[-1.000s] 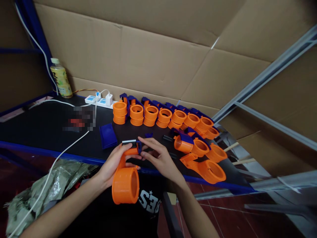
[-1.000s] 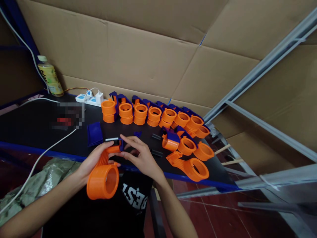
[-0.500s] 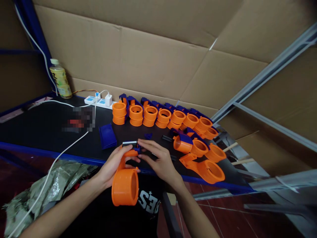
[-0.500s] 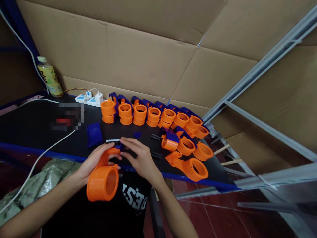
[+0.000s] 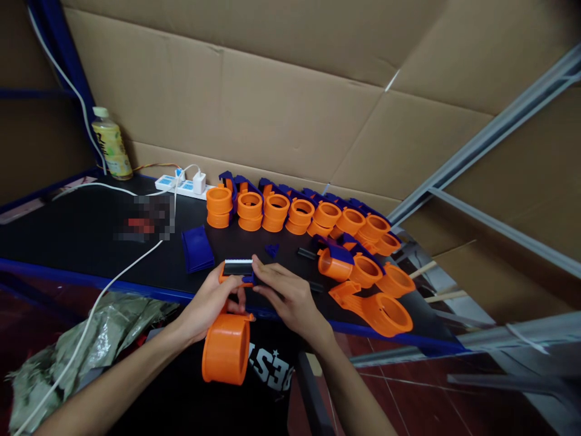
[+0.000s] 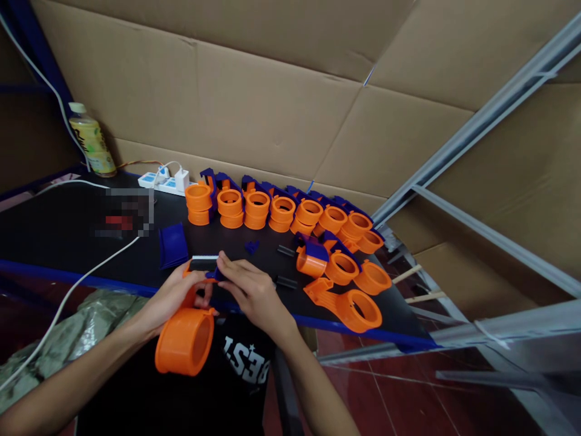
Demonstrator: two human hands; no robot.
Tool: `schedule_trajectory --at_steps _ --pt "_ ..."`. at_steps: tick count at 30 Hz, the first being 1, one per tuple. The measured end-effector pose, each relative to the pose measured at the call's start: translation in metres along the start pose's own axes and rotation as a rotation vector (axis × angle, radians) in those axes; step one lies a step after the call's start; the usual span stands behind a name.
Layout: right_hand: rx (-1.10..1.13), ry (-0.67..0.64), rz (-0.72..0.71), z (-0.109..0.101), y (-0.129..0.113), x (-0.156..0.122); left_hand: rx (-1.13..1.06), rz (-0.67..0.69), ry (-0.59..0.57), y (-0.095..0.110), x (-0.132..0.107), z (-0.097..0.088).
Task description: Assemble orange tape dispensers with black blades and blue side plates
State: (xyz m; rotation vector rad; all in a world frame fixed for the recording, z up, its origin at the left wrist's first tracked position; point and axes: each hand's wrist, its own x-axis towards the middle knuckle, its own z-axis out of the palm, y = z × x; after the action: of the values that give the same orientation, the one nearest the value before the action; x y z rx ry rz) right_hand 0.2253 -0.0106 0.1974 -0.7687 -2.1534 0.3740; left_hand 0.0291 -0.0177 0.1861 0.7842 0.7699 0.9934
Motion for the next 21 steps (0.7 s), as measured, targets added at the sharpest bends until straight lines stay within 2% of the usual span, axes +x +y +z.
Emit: schedule_trajectory --at_steps 4,9,12,14,17,21 --pt "-0.036 0.022 -0.035 0.004 -0.003 -0.002 -0.007 0.046 -0.055 0.006 -0.004 -0.002" --pt "-0.105 0.131 0.020 -0.003 -0.006 0.001 -0.302 0.117 -0.373 0.017 -0.007 -0.004" --pt "-0.043 0.073 0.036 -0.013 -0.012 0.005 -0.299 0.169 -0.444 0.016 -0.002 -0.010" --pt "0.051 0.078 0.057 -0.018 -0.016 0.008 -0.279 0.218 -0.426 0.013 0.002 -0.015" --pt "0.172 0.118 0.157 -0.018 -0.020 0.010 -0.255 0.253 -0.314 0.009 0.005 -0.021" --pt "0.252 0.041 0.290 -0.008 -0.019 0.017 -0.269 0.281 -0.159 0.015 0.003 -0.023"
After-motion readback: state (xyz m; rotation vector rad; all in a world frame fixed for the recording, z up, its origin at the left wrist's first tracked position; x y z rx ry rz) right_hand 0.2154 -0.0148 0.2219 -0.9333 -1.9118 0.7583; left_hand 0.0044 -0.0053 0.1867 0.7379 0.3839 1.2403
